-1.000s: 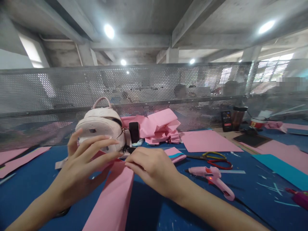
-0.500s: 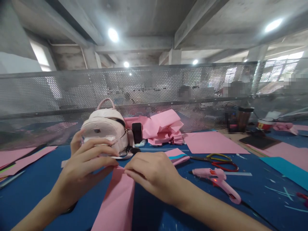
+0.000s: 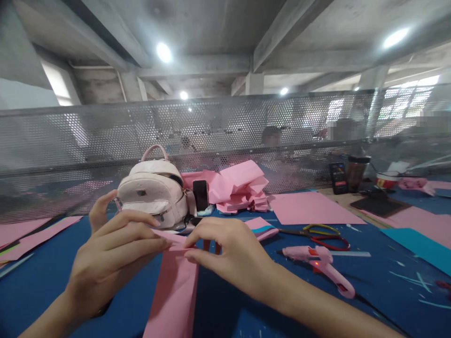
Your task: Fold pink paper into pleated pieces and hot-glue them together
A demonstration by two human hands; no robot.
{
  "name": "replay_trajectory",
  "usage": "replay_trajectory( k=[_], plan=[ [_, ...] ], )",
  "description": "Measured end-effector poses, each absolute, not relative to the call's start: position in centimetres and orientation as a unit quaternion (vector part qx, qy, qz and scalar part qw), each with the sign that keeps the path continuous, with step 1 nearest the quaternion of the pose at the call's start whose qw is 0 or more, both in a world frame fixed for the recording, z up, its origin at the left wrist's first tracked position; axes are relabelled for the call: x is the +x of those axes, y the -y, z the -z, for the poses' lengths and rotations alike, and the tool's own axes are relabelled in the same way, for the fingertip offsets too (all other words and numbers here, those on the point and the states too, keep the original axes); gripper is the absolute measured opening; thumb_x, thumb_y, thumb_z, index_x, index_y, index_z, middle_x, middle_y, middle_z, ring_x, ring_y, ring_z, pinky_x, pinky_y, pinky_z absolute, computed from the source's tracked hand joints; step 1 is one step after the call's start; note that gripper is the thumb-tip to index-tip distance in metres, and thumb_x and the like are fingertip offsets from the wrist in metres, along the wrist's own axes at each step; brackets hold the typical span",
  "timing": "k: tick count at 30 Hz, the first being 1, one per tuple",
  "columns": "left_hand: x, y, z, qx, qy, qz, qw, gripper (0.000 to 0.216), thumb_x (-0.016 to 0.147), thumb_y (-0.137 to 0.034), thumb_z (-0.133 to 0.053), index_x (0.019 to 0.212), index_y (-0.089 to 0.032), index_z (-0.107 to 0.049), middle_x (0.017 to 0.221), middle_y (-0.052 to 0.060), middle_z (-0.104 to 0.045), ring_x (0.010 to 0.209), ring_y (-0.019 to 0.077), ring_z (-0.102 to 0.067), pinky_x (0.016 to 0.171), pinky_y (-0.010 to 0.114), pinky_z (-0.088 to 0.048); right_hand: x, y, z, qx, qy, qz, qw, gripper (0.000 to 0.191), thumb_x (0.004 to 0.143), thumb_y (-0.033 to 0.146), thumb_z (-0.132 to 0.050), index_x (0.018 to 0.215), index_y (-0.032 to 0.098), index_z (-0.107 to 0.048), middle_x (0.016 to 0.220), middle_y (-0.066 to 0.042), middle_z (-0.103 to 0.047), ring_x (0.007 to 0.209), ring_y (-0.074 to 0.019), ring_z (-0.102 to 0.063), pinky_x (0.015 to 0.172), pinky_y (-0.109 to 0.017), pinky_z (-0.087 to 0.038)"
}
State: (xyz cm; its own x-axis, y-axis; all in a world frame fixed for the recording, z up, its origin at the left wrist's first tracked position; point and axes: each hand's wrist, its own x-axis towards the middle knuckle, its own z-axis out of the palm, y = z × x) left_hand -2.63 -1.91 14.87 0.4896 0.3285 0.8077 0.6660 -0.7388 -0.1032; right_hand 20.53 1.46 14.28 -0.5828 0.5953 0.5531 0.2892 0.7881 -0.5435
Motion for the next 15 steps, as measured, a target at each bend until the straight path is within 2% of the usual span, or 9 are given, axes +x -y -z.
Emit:
replay_trajectory(
  k=[9, 12, 15],
  plan=[
    [-2.59, 2.27, -14.70, -0.825, 0.284, 0.419, 0.250, 0.020, 0.088, -0.010, -0.064, 0.096, -0.027, -0.069, 0.078, -0.010, -0.073, 0.091, 0.0156, -0.065, 0.120, 0.052, -0.003, 20.38, -1.26, -14.00, -0.215, 0.856, -0.211, 0.421, 0.003, 0.086, 0.016, -0.070, 0.085, 0.019, -0.070, 0.087, 0.000, -0.070, 0.074, -0.0110, -0.063, 0.066, -0.022, -0.048],
    [-2.70, 2.20, -14.89, -0.827, 0.291, 0.416, 0.242, 0.020, 0.088, -0.009, -0.064, 0.092, -0.028, -0.069, 0.074, -0.010, -0.071, 0.089, 0.0156, -0.065, 0.120, 0.051, -0.003, 20.46, -1.30, -13.92, -0.214, 0.862, -0.186, 0.421, 0.001, 0.088, 0.020, -0.069, 0.089, 0.020, -0.070, 0.089, -0.001, -0.070, 0.072, -0.0107, -0.063, 0.065, -0.021, -0.048],
    [-2.75, 2.21, -15.06, -0.822, 0.305, 0.421, 0.233, 0.021, 0.089, -0.010, -0.061, 0.089, -0.030, -0.070, 0.070, -0.011, -0.069, 0.089, 0.0159, -0.064, 0.120, 0.050, -0.006, 20.55, -1.30, -13.90, -0.207, 0.870, -0.156, 0.419, 0.008, 0.088, 0.026, -0.070, 0.094, 0.020, -0.069, 0.089, -0.001, -0.071, 0.071, -0.0105, -0.062, 0.064, -0.021, -0.047]
  ],
)
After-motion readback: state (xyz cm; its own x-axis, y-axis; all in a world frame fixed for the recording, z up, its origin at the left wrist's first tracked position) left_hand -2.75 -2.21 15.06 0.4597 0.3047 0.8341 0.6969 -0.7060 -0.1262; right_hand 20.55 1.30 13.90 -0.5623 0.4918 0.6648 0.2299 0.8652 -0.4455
